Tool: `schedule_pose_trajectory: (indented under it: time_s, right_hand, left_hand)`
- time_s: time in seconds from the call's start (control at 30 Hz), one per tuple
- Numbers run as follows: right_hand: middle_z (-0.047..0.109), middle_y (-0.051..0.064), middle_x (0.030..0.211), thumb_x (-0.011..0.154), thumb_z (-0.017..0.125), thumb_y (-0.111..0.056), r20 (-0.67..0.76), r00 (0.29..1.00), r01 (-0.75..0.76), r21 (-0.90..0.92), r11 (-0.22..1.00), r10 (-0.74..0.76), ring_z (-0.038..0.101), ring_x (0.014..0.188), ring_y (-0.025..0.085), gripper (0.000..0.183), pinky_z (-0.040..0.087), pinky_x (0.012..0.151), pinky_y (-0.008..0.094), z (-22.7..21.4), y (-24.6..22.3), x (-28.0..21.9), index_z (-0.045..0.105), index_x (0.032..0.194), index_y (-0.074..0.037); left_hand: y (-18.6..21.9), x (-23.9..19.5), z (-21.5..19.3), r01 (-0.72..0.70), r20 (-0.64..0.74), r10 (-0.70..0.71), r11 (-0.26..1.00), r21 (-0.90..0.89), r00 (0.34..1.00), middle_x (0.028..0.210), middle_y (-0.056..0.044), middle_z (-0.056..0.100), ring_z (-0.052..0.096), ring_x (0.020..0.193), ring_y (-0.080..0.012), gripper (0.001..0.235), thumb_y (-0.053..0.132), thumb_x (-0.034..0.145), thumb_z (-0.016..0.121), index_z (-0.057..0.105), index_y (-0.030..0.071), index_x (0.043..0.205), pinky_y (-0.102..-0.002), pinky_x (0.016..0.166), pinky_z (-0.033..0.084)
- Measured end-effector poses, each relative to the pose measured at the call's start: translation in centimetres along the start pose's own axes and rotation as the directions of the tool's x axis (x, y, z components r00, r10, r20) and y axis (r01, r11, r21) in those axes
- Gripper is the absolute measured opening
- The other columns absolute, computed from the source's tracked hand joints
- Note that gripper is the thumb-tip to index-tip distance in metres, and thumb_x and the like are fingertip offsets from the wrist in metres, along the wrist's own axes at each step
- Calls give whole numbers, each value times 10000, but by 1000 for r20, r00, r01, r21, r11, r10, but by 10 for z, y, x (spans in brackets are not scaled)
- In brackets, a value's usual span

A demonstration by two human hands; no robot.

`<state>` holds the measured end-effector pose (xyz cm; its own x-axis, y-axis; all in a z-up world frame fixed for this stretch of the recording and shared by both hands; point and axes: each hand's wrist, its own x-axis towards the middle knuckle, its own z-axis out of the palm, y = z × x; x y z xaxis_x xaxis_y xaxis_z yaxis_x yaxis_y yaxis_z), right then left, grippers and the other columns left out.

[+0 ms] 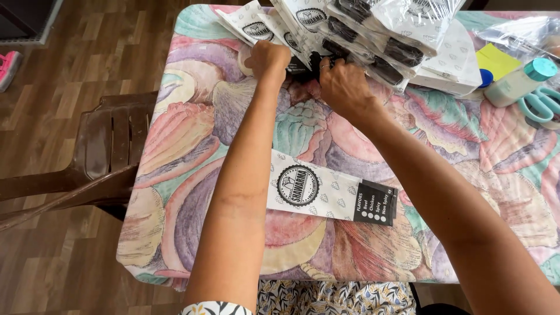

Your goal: The person organizes printed paper shawarma wrappers into a neat stack on a table, handling them by hand to align the edges and tapping the stack against the surface.

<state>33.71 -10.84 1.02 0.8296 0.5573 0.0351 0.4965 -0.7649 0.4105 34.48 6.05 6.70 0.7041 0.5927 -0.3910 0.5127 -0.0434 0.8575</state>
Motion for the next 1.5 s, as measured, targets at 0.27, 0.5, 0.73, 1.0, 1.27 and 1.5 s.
schedule_pose_trajectory:
  time_s: [0.27, 0.5, 0.73, 1.0, 1.27, 1.5]
  right_hand:
    - [635, 164, 856, 1097, 283, -134, -92, 992, 79, -17, 997, -80, 540, 533, 178, 522, 514, 512, 340, -14, -7, -9, 351, 1547, 122]
    - [636, 191, 797, 770, 585, -67, -695, 707, 81, -102, 991, -130, 699, 567, 304, 405, 535, 445, 419, -28, -58, -51, 628, 1138, 96]
    - [635, 146, 1148, 937, 623, -690, -63, 985, 171, 483, 859, -161, 606, 1075, 306, 913, 590, 824, 443, -93, -41, -89, 245, 1601, -190]
    - [666, 183, 828, 1014, 587, 104, -134, 991, 36, 165, 986, -13, 597, 542, 193, 137, 545, 401, 312, 32, 12, -21, 652, 914, 37]
    - [367, -39, 679, 1167, 395, -211, -25, 1000, 3, -78, 997, -4, 330, 607, 132, 339, 407, 589, 310, 25, -3, 18, 558, 873, -168]
    - [632, 102, 918, 1016, 333, -138, -232, 856, -329, 444, 834, 461, 393, 612, 172, 307, 360, 576, 345, -54, 1, -29, 538, 798, -68]
  left_hand:
    - [-17, -5, -2, -33, 11, 37, 976, -217, 999, 1268, -287, 613, 703, 968, -312, 619, -164, 892, 581, 275, -54, 1418, -359, 718, 665]
    - [-76, -49, -30, -251, 47, 324, 809, -531, 945, 999, -123, 632, 589, 906, -223, 447, 152, 779, 543, 697, -92, 1121, -427, 830, 508]
    - [-77, -29, -45, -120, 104, 172, 914, -387, 980, 675, -49, 570, 612, 632, -214, 381, -13, 583, 919, 557, 65, 673, -421, 512, 506]
    - [-69, -34, -81, -91, 103, 158, 873, -479, 982, 907, -124, 777, 753, 831, -295, 398, -158, 512, 796, 732, -44, 888, -371, 682, 629]
    - [-84, -47, -122, -26, 116, 59, 963, -268, 992, 1215, -80, 544, 522, 1191, -221, 806, -11, 523, 852, 452, 44, 1221, -380, 960, 472]
    - [-84, -57, -109, -126, 175, 191, 935, -331, 966, 1236, -140, 717, 683, 1206, -292, 695, -114, 640, 827, 506, 32, 1239, -346, 1047, 585]
